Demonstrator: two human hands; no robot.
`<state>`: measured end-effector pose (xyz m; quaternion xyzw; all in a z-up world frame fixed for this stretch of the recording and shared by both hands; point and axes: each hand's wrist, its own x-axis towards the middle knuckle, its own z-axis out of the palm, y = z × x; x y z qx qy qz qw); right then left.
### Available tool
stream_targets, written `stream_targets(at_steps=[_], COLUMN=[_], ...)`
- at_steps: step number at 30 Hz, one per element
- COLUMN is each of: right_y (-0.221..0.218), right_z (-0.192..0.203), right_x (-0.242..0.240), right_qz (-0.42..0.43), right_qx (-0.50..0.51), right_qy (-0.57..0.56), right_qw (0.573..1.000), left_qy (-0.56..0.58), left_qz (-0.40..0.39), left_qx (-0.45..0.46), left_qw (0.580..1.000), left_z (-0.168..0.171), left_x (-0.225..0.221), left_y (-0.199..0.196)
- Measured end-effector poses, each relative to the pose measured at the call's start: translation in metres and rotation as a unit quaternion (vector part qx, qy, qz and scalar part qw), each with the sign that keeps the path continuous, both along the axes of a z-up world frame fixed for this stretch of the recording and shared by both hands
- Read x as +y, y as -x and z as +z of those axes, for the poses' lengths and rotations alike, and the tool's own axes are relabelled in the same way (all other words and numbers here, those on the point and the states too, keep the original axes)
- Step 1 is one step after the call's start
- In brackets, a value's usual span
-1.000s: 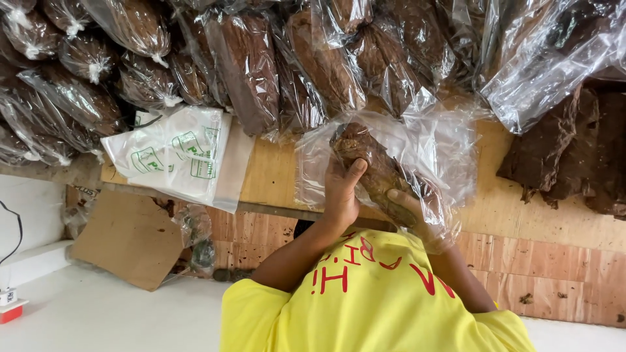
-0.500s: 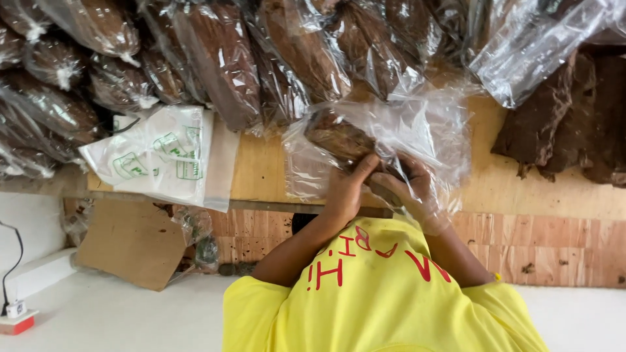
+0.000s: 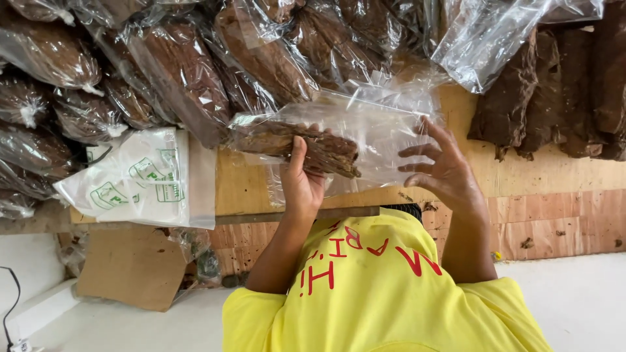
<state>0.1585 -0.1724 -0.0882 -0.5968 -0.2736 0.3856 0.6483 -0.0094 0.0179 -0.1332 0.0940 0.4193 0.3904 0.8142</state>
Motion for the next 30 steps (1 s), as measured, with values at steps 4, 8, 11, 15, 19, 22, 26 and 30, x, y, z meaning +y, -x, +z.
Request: stream_targets(at_steps=[4, 8, 11, 15, 19, 22, 26, 30], right_y=[-0.016, -0.017, -0.007, 0.019, 0.007, -0.008, -0.02, -0.026], right_z=[-0.028, -0.033, -0.034, -0.034, -0.031, -0.042, -0.034, -0.012], right_x=[-0.02, -0.007, 0.01, 0.014, 0.001, -0.012, -0.017, -0.02], right_qz=[-0.067, -0.058, 0.033, -0.037, -0.137, -0.255, -0.283, -0.342], right_qx=[-0.012, 0.064, 0.109, -0.046, -0.092, -0.05, -0.055, -0.192], right_qy=[-0.064, -0.115, -0.21, -0.114, -0.031, -0.19, -0.155, 0.027], right_qw=[0.996, 0.99, 0.971, 0.992, 0.986, 0.947, 0.945, 0.919], left_qy=[-0.003, 0.016, 0.047, 0.046, 0.059, 0.058, 0.068, 0.0], left_qz=[-0.001, -0.015, -0.019, -0.001, 0.06, 0.095, 0.063, 0.031], left_qx=[-0.033, -0.082, -0.081, -0.072, -0.087, -0.094, -0.153, -0.317], left_qw=[0.999, 0.996, 0.995, 0.996, 0.993, 0.989, 0.984, 0.948], left_z=[0.012, 0.028, 0.031, 0.039, 0.026, 0.044, 0.003, 0.005], left_x=[0.007, 0.002, -0.003, -0.003, 0.014, 0.022, 0.025, 0.02], left_y=[0.0, -0.001, -0.004, -0.006, -0.001, -0.002, 0.015, 0.019])
